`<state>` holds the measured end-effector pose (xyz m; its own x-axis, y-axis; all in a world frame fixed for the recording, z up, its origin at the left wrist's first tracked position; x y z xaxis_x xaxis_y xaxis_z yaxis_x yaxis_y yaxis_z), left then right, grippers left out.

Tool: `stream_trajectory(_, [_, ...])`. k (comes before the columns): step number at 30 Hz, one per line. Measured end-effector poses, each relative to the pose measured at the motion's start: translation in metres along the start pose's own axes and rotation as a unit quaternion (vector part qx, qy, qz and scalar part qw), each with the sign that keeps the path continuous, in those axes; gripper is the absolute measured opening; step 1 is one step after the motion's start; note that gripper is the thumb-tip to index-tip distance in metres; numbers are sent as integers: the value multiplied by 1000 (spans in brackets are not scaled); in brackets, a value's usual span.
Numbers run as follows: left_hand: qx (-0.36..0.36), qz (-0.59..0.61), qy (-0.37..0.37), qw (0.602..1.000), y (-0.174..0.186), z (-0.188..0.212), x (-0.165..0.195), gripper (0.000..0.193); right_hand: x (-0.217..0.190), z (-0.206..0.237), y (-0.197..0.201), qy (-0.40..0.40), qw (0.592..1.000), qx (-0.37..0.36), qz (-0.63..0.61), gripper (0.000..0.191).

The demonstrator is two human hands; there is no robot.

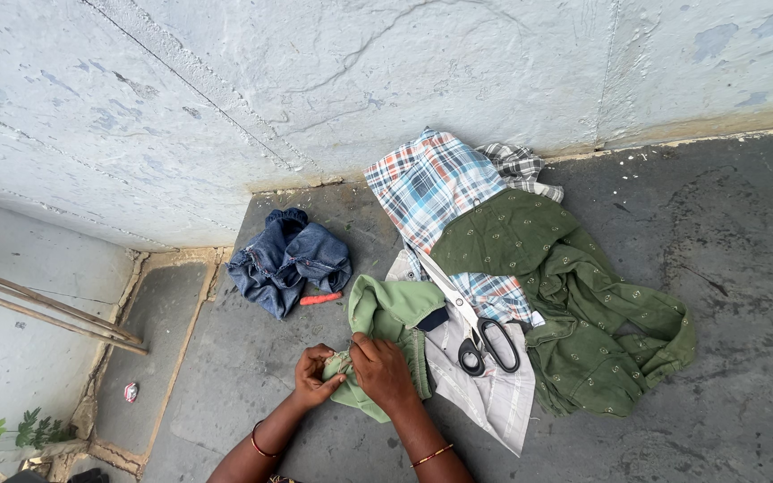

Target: The person sits on an outdoor stair landing with clothes spread on the step, cuts loose thread from a green garment using scissors, and hand-sews the garment with a needle and thread, pulling stitches through the fabric.

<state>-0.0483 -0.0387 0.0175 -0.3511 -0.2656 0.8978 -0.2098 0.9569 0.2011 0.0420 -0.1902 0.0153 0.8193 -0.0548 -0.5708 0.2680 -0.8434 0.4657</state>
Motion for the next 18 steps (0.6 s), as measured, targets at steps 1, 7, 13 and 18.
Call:
stream_trajectory(1, [-2,5,-9,1000,0,0,-1,52,0,0,0,-1,1000,-1,-2,11])
stream_trajectory(7, [-3,8,43,999,3,3,-1,67,0,1,2,-2,1000,-8,-14,12])
stream_trajectory(13, [10,122,145,982,5,0,1,68,-1,0,5,-6,1000,1,-22,14])
stream_trajectory(18, [12,119,141,983,3,0,1,56,-1,1,4,-2,1000,-3,-21,13])
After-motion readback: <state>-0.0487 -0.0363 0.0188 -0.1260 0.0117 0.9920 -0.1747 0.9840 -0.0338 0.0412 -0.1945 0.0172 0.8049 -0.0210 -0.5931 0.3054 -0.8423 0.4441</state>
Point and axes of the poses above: each hand's wrist, its own z-axis away from the middle knuckle, its own y-axis out of the back of the hand, x = y × z, the point moved 1 cm from there along -z, towards the middle knuckle, and after that the axes turned 2 degrees about y, right-handed, at the moved point
